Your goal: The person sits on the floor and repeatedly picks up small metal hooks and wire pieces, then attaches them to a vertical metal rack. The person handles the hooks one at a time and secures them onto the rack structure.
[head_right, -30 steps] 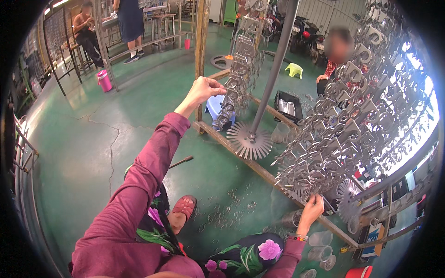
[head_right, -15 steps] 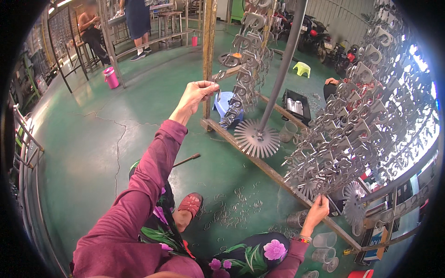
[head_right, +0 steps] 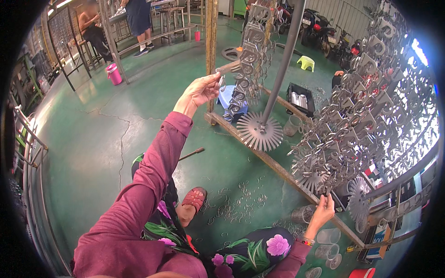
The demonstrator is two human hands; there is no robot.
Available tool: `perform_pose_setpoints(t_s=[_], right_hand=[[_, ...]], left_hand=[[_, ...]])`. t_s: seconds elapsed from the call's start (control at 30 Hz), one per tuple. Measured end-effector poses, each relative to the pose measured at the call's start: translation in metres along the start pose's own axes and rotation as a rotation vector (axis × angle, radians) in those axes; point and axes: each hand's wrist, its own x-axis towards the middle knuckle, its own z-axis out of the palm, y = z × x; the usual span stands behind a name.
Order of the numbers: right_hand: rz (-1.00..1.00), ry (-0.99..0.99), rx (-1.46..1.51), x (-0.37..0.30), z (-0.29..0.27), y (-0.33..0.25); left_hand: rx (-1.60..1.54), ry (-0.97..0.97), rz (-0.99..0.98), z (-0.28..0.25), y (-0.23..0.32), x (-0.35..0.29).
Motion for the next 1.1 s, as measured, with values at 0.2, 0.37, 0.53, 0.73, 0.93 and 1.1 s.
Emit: perform_pose_setpoints(t_s=[0.2,0.37,0.53,0.73,0.93,1.1], right_hand=[[0.054,0.183,-0.026,-0.045,-0.088,-0.037],[-0.12,-0.304,0.36,-0.073,-0.049,-0.194],[-0.04,-0.486,0.28,-0.056,-0.033,-0.196],[0.118,-0.396,0.391,-0.076,-0.042,-0.148],[-0.038,-0.441,-0.311,-0.094,-0.064,-0.101],[0.064,-0.392,-0.405,-0.094,-0.105,-0.097]], left_hand=[[0.561,-0.043,0.147,0.056,-0.054,-0.023],[0.565,-0.226,0.002,0.102,-0.094,-0.107],[0.201,-0.5,-0.216,0.182,-0.159,-0.159],[0.276,-0.783,-0.358,0.189,-0.198,-0.164],[1.003,-1.362,-0.637,0.117,-0.235,-0.168],[1.901,-1.237,-0.32,-0.029,-0.373,-0.244]])
